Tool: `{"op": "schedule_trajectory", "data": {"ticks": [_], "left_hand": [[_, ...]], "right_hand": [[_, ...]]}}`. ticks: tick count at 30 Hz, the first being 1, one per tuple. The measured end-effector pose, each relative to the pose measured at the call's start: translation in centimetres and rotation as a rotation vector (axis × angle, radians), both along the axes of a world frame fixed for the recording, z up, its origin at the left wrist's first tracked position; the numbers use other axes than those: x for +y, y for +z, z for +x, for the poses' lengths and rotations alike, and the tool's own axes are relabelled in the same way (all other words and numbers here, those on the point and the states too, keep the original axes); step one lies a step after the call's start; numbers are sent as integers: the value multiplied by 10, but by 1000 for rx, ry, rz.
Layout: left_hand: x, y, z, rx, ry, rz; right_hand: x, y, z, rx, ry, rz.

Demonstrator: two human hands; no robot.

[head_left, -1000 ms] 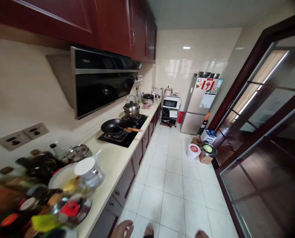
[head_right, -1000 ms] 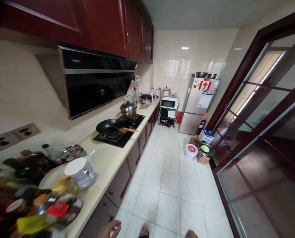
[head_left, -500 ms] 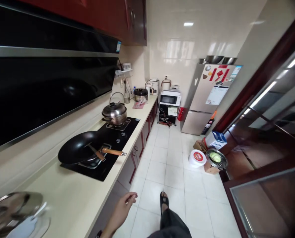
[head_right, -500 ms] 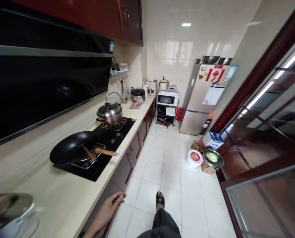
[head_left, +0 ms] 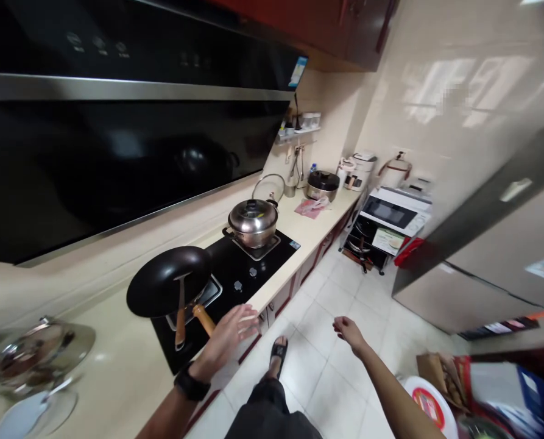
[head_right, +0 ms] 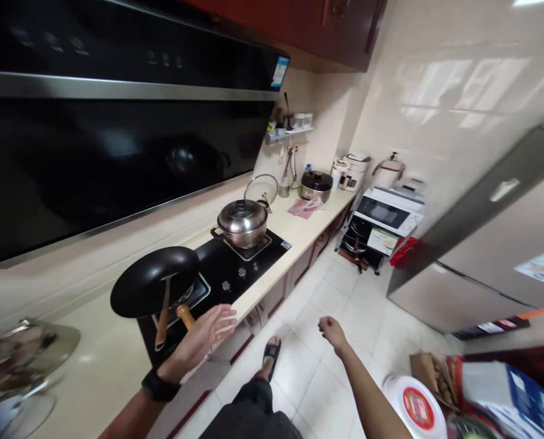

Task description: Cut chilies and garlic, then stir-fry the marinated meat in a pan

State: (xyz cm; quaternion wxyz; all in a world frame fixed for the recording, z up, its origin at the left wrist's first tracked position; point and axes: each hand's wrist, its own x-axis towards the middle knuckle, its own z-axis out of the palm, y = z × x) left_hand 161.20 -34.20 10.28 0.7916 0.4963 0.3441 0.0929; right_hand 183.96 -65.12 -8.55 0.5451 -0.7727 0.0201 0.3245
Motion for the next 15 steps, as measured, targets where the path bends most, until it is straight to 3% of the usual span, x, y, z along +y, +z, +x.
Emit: {"op": "schedule_trajectory", "data": {"ticks": [4, 9, 12, 15], "left_hand": [[82, -10, 74, -41, 303, 6], [174, -14, 169, 32, 630, -42], [215, -16, 213, 115, 767, -45], [241, -26, 237, 160, 796, -7]], "right_hand": [[117, 12, 92, 34, 112, 154], [240, 49, 190, 52, 186, 287], [316, 74, 256, 22, 180, 362], [390, 95, 316, -47, 167, 437]]}}
